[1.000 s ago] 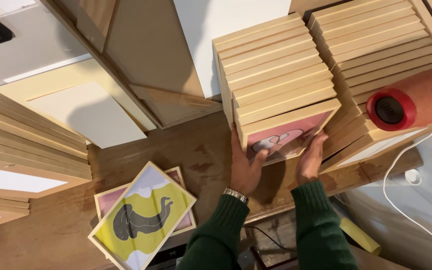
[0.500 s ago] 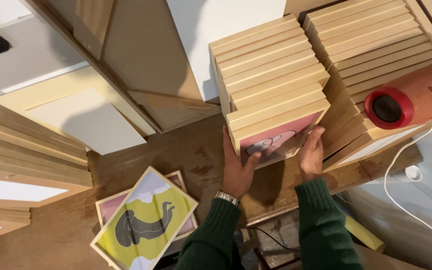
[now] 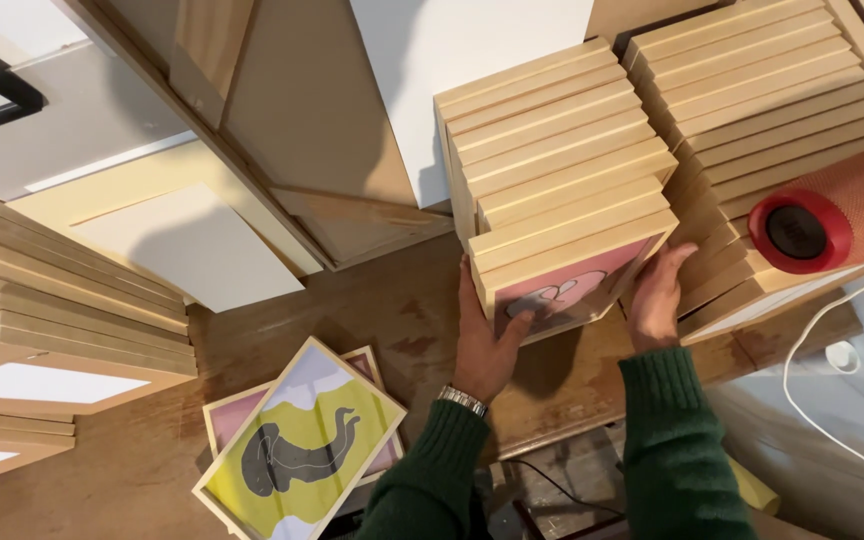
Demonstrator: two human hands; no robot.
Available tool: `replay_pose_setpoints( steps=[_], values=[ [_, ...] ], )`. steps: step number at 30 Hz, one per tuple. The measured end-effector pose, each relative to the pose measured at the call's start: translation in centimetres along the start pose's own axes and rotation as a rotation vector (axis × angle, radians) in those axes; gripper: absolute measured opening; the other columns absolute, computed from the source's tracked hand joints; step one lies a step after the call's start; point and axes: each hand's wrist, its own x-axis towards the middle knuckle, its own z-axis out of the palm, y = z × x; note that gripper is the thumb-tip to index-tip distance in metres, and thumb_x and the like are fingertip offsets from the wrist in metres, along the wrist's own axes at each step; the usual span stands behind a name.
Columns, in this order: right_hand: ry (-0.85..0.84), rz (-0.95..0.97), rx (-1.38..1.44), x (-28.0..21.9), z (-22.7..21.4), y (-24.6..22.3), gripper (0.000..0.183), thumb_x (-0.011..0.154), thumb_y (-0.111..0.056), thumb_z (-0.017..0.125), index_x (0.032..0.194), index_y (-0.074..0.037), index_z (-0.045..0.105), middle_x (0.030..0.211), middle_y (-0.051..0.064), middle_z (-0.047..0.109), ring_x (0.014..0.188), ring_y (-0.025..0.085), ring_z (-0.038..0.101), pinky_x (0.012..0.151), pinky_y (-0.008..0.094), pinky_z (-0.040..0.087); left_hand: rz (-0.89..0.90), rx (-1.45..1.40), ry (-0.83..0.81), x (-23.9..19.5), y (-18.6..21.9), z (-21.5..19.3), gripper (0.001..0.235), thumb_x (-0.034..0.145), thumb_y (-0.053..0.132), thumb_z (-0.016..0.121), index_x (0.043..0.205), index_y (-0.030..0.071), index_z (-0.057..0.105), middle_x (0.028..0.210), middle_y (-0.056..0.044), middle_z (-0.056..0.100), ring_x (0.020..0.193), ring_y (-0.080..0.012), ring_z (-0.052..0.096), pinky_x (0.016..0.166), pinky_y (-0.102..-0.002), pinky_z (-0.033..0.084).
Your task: Sanding the edges of a picture frame, assembling the backing structure with a drill and wires, and organizing finished frames on storage shelves.
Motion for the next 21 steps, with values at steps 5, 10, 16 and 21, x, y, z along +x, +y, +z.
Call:
replay_pose_setpoints(
  steps=[5, 10, 16, 21],
  values=[
    [0.134, 0.203, 0.146, 0.6, 0.5, 1.3, 0.09, 0.097, -0.075, 0.033, 0.146, -0.002, 0.05, 0.137, 0.007, 0.058, 0.12, 0.021, 0.053, 0.105, 0.036, 0.042, -0.039, -0.004, 0.006, 0.3, 0.5, 0.1, 0.1, 0.09, -0.006, 0.062, 0.165, 0.006, -0.004, 0.163, -0.017, 0.032, 0.141, -0.0271, 0.047, 0.112, -0.042, 0.049],
    [0.108, 0.205, 0.154, 0.7, -0.6, 2.7, 0.091, 0.097, -0.077, 0.035, 0.144, -0.002, 0.053, 0.134, 0.009, 0.062, 0.115, 0.02, 0.057, 0.102, 0.034, 0.047, -0.041, -0.056, -0.003, 0.3, 0.4, 0.1, 0.106, 0.09, -0.005, 0.062, 0.164, 0.01, -0.013, 0.162, -0.017, 0.034, 0.139, -0.0273, 0.049, 0.112, -0.041, 0.049],
    [-0.004, 0.253, 0.188, 0.9, 0.2, 0.5, 0.088, 0.098, -0.076, 0.032, 0.153, -0.008, 0.046, 0.132, 0.008, 0.058, 0.111, 0.023, 0.053, 0.094, 0.039, 0.044, -0.041, 0.13, -0.017, 1.6, 0.7, -1.7, 0.119, 0.081, -0.004, 0.073, 0.165, 0.007, -0.011, 0.165, -0.019, 0.032, 0.142, -0.0259, 0.046, 0.113, -0.039, 0.046],
    [-0.083, 0.227, 0.231, 0.7, 0.3, 1.0, 0.08, 0.099, -0.07, 0.03, 0.156, -0.014, 0.039, 0.154, 0.002, 0.049, 0.135, 0.02, 0.049, 0.109, 0.035, 0.041, -0.021, 0.254, -0.098, 1.9, 0.9, -1.8, 0.133, 0.077, 0.007, 0.087, 0.164, 0.004, -0.013, 0.165, -0.021, 0.036, 0.145, -0.0259, 0.045, 0.118, -0.037, 0.041]
  ],
)
